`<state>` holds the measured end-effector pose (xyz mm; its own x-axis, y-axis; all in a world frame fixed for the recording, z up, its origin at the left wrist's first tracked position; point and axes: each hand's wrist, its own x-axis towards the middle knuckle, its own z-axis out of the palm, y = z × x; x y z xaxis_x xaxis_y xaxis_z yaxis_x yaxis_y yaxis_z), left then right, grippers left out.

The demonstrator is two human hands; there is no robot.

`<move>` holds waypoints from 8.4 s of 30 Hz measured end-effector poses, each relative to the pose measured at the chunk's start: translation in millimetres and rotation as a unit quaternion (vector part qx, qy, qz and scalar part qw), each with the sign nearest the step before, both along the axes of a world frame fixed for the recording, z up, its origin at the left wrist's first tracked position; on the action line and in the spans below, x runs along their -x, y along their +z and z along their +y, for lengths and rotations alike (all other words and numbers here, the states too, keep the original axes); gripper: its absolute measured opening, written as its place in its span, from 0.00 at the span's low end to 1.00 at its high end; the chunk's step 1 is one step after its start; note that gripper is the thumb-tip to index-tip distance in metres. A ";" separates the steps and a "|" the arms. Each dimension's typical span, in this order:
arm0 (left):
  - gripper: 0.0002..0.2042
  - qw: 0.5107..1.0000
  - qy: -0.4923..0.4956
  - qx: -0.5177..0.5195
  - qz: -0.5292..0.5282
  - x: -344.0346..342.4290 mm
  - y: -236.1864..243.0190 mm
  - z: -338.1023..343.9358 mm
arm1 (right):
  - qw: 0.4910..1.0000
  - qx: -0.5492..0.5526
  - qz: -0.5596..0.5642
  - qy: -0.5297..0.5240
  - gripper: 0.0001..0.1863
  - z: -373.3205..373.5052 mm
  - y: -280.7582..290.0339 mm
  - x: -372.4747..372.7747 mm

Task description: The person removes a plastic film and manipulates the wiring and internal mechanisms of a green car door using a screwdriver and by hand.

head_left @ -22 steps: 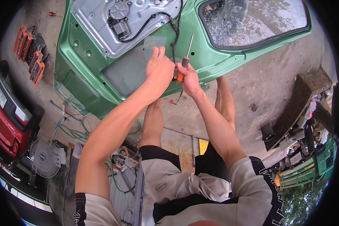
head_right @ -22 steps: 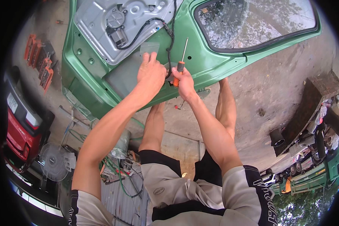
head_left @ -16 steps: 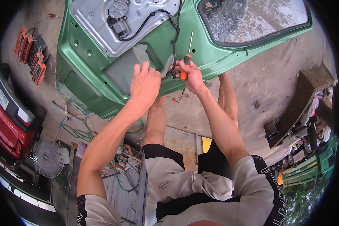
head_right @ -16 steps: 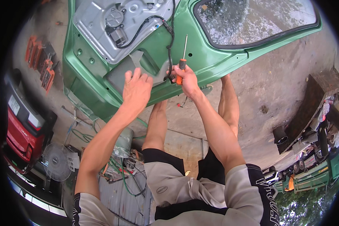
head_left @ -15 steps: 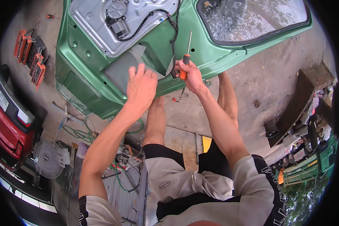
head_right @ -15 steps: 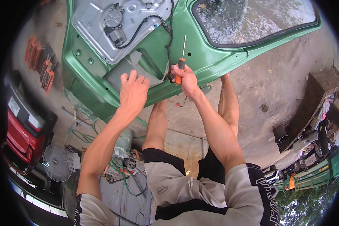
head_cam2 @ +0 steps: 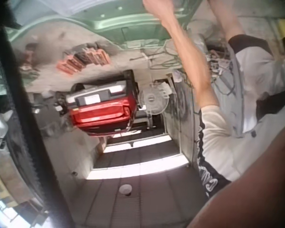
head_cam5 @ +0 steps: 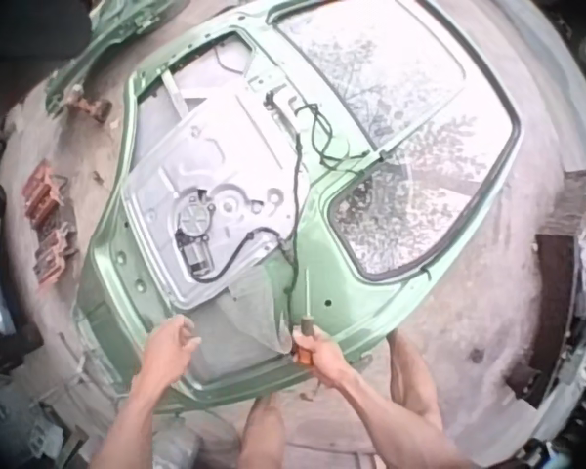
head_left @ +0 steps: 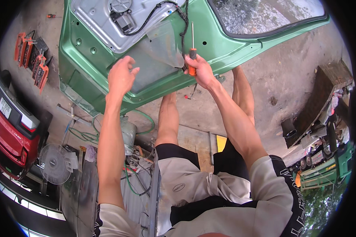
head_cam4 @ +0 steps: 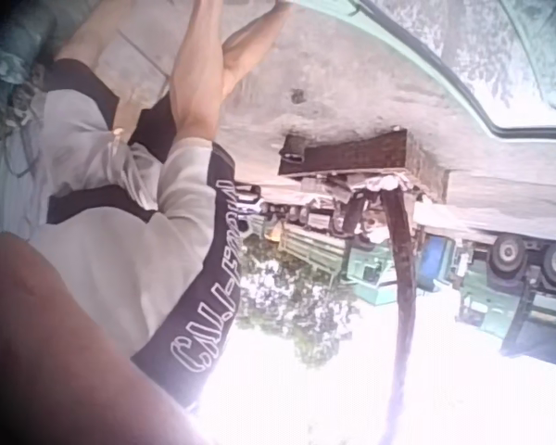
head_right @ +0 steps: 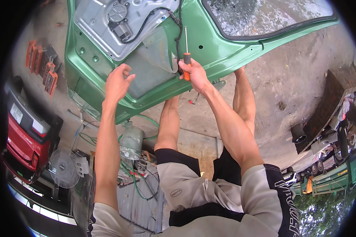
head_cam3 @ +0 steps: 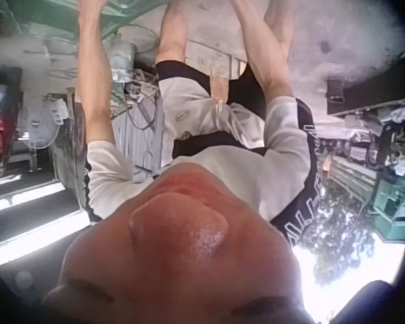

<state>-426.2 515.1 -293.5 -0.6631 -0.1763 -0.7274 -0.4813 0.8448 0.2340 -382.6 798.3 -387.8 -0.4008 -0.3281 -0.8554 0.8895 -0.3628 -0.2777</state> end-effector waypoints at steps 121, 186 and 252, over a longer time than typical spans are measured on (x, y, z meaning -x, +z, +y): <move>0.12 0.919 0.180 0.331 0.112 -302.2 283.7 -101.3 | 0.965 -0.019 0.002 0.262 0.22 -4.2 8.2 -31.4; 0.33 0.995 0.047 0.045 -0.080 -241.8 104.7 164.9 | 0.850 -0.367 0.292 0.238 0.22 81.6 57.5 105.0; 0.27 0.970 0.237 0.002 -0.048 -250.7 88.0 136.5 | 0.391 -0.374 0.104 0.835 0.13 -1.7 50.3 440.9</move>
<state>-175.5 651.6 -205.5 -0.4352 -0.4482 -0.7809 -0.8358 0.5236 0.1653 -823.6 796.7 -337.5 -0.2485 0.0293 -0.9682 -0.3559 0.9269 0.1194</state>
